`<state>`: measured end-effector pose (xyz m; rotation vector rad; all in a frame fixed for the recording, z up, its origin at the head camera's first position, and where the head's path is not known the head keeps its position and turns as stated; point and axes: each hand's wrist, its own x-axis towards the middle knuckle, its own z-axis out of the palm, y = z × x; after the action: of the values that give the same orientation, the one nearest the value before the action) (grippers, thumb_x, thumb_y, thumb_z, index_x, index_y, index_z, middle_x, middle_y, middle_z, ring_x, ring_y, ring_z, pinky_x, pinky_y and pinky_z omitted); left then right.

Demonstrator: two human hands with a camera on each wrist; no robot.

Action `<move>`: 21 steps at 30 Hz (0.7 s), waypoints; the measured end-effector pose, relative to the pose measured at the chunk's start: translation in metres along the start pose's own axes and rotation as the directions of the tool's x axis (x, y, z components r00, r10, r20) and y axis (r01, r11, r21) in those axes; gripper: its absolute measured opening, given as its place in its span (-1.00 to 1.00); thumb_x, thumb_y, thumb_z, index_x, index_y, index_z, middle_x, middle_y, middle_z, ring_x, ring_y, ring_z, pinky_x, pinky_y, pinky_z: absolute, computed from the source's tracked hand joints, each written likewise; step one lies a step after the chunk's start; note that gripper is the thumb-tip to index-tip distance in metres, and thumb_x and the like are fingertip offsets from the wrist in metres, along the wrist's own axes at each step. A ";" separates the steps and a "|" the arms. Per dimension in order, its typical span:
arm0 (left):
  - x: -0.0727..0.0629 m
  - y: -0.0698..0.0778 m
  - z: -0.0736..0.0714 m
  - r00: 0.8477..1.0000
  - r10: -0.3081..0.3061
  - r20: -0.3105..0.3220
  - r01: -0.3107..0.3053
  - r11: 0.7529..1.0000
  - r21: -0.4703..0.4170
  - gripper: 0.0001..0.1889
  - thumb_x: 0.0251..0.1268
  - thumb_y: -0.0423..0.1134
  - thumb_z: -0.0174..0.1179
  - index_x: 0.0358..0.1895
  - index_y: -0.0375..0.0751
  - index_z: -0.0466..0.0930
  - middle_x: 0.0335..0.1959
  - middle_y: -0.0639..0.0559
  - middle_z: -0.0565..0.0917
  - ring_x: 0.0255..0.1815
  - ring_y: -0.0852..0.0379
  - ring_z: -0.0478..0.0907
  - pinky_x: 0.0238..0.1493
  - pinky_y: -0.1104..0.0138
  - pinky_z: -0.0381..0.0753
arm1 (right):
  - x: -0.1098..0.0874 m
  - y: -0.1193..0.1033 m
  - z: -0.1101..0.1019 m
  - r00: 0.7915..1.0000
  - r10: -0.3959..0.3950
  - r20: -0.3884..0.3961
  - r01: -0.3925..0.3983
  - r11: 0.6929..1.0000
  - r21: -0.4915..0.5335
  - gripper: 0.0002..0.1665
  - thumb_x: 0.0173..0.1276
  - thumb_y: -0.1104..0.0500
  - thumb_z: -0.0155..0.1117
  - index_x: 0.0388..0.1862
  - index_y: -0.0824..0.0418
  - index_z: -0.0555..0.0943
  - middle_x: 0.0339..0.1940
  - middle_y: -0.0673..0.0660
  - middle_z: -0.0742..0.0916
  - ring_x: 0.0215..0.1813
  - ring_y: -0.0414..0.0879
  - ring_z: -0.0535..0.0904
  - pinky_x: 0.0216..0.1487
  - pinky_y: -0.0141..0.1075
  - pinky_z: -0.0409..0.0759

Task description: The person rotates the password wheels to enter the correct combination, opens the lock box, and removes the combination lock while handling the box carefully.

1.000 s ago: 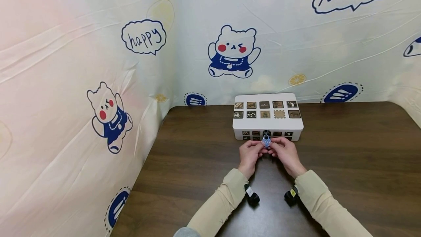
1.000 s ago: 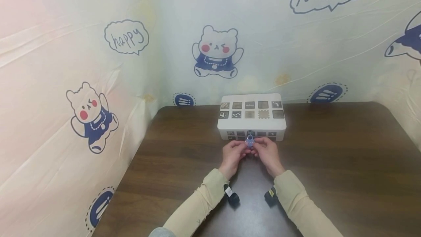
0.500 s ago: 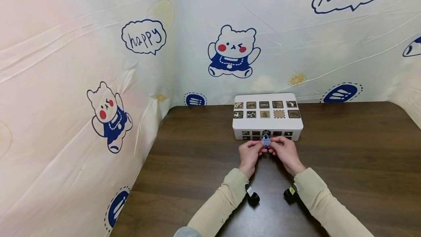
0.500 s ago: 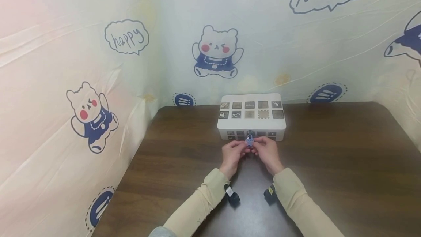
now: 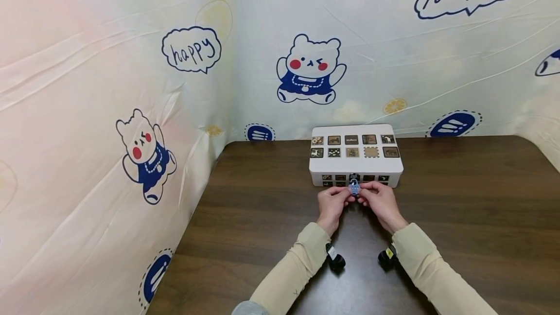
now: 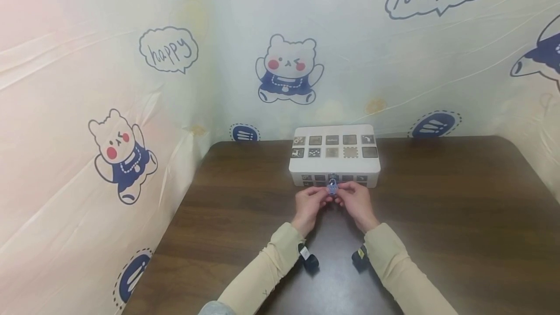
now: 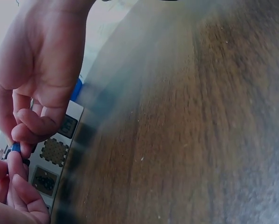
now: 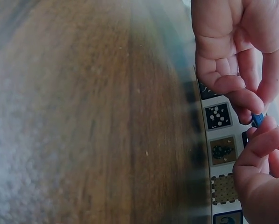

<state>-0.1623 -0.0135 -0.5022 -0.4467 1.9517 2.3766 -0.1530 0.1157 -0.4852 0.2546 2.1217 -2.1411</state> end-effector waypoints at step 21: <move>-0.007 -0.002 0.005 0.993 0.101 -0.061 -0.098 0.993 0.060 -0.89 0.06 -0.44 0.32 -0.32 -0.40 0.71 -0.44 -0.13 0.75 -0.58 0.30 0.56 -0.51 0.48 0.48 | 0.001 0.007 0.012 0.997 0.048 -0.068 -0.041 0.994 0.104 -0.68 0.35 0.38 0.11 0.03 0.56 0.45 -0.60 -0.14 0.67 -0.53 -0.35 0.60 -0.45 -0.51 0.58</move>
<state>-0.1559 -0.0070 -0.5017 -0.4375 2.1110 2.3860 -0.1534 0.1041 -0.4925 0.3891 2.0237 -2.2511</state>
